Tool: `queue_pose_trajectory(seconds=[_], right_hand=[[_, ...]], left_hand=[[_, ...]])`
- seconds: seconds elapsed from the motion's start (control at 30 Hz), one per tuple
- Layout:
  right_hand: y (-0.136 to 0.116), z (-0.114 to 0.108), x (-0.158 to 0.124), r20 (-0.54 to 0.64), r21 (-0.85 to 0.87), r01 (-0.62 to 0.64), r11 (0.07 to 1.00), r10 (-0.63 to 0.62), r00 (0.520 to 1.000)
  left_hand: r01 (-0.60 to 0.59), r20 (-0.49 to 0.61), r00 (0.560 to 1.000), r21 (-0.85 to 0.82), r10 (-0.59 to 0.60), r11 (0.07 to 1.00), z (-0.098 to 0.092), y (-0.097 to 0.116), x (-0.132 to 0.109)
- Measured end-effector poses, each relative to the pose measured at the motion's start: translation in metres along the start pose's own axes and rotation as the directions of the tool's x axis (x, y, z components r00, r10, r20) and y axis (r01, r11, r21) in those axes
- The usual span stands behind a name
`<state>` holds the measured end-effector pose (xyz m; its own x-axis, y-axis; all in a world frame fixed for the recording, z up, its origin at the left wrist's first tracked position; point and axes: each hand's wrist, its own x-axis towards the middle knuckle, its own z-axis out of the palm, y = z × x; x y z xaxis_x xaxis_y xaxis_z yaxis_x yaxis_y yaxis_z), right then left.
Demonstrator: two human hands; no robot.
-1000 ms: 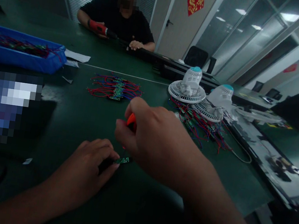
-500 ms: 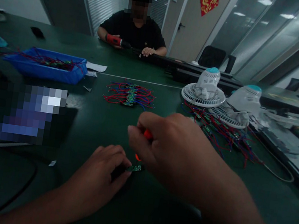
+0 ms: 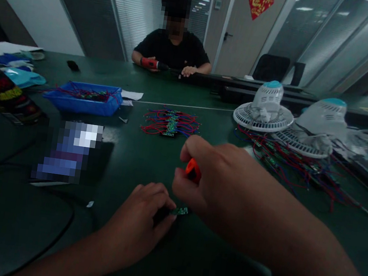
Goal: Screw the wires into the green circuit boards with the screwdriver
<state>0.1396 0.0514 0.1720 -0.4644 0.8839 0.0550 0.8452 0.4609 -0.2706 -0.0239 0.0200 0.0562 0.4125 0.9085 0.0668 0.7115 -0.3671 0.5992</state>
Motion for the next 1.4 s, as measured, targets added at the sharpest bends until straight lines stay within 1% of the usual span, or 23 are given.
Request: queue_pose_trajectory(seconds=[0.03, 0.1, 0.3, 0.5, 0.6, 0.8, 0.93, 1.03, 1.2, 1.4], right_hand=[[-0.001, -0.001, 0.0, 0.028, -0.018, 0.0, 1.0, 0.001, 1.0], [-0.003, -0.002, 0.0, 0.031, -0.047, 0.023, 0.999, -0.021, 0.999], [-0.002, 0.001, 0.001, -0.039, -0.061, 0.038, 0.997, -0.041, 0.998], [0.002, 0.004, 0.004, -0.057, -0.124, 0.004, 0.992, -0.011, 0.998], [0.004, 0.005, 0.003, -0.066, -0.146, 0.011, 0.989, -0.021, 0.998], [0.006, 0.006, -0.001, -0.072, -0.117, 0.043, 0.992, -0.052, 0.996], [0.007, 0.005, -0.002, -0.065, -0.076, 0.015, 0.997, -0.02, 0.998], [0.007, 0.006, -0.003, -0.049, -0.053, 0.031, 0.998, -0.034, 0.998], [0.002, 0.005, -0.003, -0.073, -0.107, 0.064, 0.992, -0.072, 0.995], [0.002, 0.005, 0.003, -0.094, -0.136, 0.028, 0.99, -0.041, 0.995]], left_hand=[[0.004, 0.0, 1.0, 0.001, -0.004, 1.0, 0.0, 0.0, 0.0], [0.003, 0.001, 1.0, 0.003, -0.003, 1.0, 0.0, 0.0, -0.001], [-0.002, -0.017, 1.0, 0.015, 0.002, 1.0, 0.001, 0.0, -0.001], [-0.01, -0.02, 1.0, 0.009, 0.01, 1.0, 0.002, -0.001, 0.0], [-0.007, -0.014, 1.0, 0.011, 0.007, 1.0, 0.002, -0.001, -0.001], [-0.006, -0.016, 1.0, 0.004, 0.006, 1.0, 0.003, -0.001, -0.002], [-0.004, -0.013, 1.0, -0.001, 0.004, 1.0, 0.003, -0.001, -0.001], [-0.005, -0.021, 1.0, -0.014, 0.004, 1.0, 0.002, 0.0, -0.001], [0.006, -0.009, 1.0, 0.005, -0.006, 1.0, 0.0, 0.001, -0.002], [0.005, -0.027, 1.0, 0.004, -0.005, 1.0, 0.001, 0.001, -0.002]])
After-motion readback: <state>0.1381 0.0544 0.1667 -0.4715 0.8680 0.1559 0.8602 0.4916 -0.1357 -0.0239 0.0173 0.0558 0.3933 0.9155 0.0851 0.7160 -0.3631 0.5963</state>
